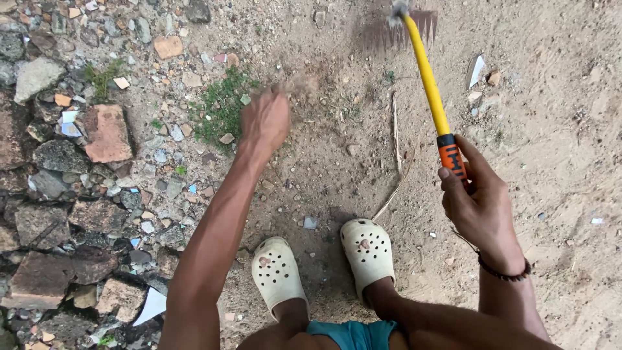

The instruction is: Raking and picking up small debris and grass from a dirt area.

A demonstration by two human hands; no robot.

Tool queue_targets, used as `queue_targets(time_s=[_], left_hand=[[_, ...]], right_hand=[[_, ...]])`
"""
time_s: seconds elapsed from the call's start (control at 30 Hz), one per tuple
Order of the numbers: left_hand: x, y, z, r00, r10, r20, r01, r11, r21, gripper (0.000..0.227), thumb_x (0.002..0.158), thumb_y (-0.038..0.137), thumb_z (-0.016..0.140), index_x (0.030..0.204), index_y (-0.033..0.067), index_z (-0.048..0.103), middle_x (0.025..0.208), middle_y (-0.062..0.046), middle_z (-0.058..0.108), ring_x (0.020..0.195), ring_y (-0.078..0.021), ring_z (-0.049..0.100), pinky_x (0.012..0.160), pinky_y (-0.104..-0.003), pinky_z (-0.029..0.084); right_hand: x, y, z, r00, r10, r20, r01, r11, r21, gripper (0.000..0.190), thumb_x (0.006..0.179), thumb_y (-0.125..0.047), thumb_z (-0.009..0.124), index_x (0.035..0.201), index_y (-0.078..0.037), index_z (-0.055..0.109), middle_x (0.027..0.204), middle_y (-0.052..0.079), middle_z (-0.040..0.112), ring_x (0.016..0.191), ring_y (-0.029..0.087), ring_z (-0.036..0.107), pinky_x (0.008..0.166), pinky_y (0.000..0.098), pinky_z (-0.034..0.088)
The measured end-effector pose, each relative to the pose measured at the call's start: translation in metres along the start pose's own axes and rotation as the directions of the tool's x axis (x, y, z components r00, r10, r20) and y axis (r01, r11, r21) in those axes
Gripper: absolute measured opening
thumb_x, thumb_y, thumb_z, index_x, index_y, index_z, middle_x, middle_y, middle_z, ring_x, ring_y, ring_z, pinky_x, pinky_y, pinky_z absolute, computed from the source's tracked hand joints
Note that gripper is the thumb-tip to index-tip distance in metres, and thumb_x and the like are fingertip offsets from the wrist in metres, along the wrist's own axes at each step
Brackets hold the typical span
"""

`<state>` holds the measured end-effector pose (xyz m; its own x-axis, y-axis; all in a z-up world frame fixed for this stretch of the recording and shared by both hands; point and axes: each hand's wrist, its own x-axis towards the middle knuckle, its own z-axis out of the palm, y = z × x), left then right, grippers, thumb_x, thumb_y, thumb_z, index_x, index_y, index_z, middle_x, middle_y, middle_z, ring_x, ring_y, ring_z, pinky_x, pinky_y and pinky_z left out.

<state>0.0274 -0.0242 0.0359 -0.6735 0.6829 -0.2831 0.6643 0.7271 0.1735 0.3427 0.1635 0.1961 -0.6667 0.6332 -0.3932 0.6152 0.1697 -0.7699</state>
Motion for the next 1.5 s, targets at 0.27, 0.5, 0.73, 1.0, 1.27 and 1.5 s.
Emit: queue_targets(time_s=[0.27,0.5,0.73,1.0,1.27,1.5], left_hand=[[-0.025,0.001,-0.001,0.985,0.034,0.168,0.045,0.896,-0.441,0.026,0.107,0.021,0.056,0.112,-0.0034,0.065,0.077,-0.008,0.062,0.05,-0.0128,0.046,0.039,-0.026,0.038],[0.006,0.016,0.002,0.973,0.149,-0.177,-0.206,0.906,-0.371,0.04,0.096,-0.006,0.052,0.135,-0.0042,0.056,0.083,-0.015,0.067,0.047,-0.0126,0.052,0.032,-0.026,0.042],[0.023,0.003,0.041,0.95,0.303,-0.081,-0.304,0.953,0.001,0.027,0.108,-0.007,0.045,0.123,0.0011,0.066,0.104,-0.015,0.07,0.056,-0.0111,0.054,0.038,-0.026,0.046],[0.004,-0.006,0.037,0.882,0.275,-0.383,-0.399,0.868,-0.295,0.049,0.093,0.003,0.058,0.138,-0.0123,0.056,0.111,-0.028,0.069,0.061,-0.0059,0.054,0.037,-0.016,0.048],[0.0,0.016,-0.002,0.991,-0.129,0.024,0.108,0.701,-0.705,0.033,0.11,0.024,0.052,0.127,-0.0006,0.065,0.071,-0.013,0.067,0.04,-0.0104,0.041,0.033,-0.028,0.033],[0.011,0.031,0.018,0.994,0.003,-0.108,-0.079,0.701,-0.709,0.024,0.098,0.021,0.07,0.111,0.0009,0.068,0.085,-0.004,0.067,0.048,-0.0065,0.054,0.037,-0.022,0.048]], right_hand=[[-0.007,-0.022,0.013,0.999,-0.026,0.034,0.025,0.999,0.022,0.06,0.1,-0.011,0.062,0.157,-0.005,0.044,0.088,0.008,0.068,0.055,0.008,0.054,0.041,0.0243,0.044],[-0.011,-0.028,0.015,0.999,-0.032,0.038,0.031,0.999,0.028,0.06,0.099,-0.011,0.062,0.156,-0.006,0.044,0.089,0.008,0.069,0.055,0.007,0.054,0.043,0.0241,0.044],[-0.019,-0.01,0.011,1.0,0.02,-0.016,-0.019,0.997,0.079,0.06,0.1,-0.01,0.063,0.157,-0.005,0.044,0.088,0.009,0.066,0.055,0.007,0.053,0.042,0.024,0.041],[-0.049,0.033,-0.004,0.974,-0.089,0.209,0.153,0.937,-0.314,0.057,0.101,-0.016,0.056,0.155,-0.004,0.043,0.062,0.008,0.067,0.036,0.014,0.051,0.029,0.03,0.041],[-0.058,0.026,-0.011,0.976,-0.181,0.123,0.211,0.925,-0.317,0.058,0.099,-0.016,0.056,0.153,0.001,0.04,0.059,0.01,0.064,0.038,0.014,0.053,0.032,0.0316,0.043],[-0.064,0.041,-0.006,0.987,-0.142,0.073,0.159,0.928,-0.338,0.062,0.1,-0.018,0.055,0.156,0.001,0.038,0.064,0.012,0.067,0.043,0.014,0.056,0.035,0.0338,0.047]])
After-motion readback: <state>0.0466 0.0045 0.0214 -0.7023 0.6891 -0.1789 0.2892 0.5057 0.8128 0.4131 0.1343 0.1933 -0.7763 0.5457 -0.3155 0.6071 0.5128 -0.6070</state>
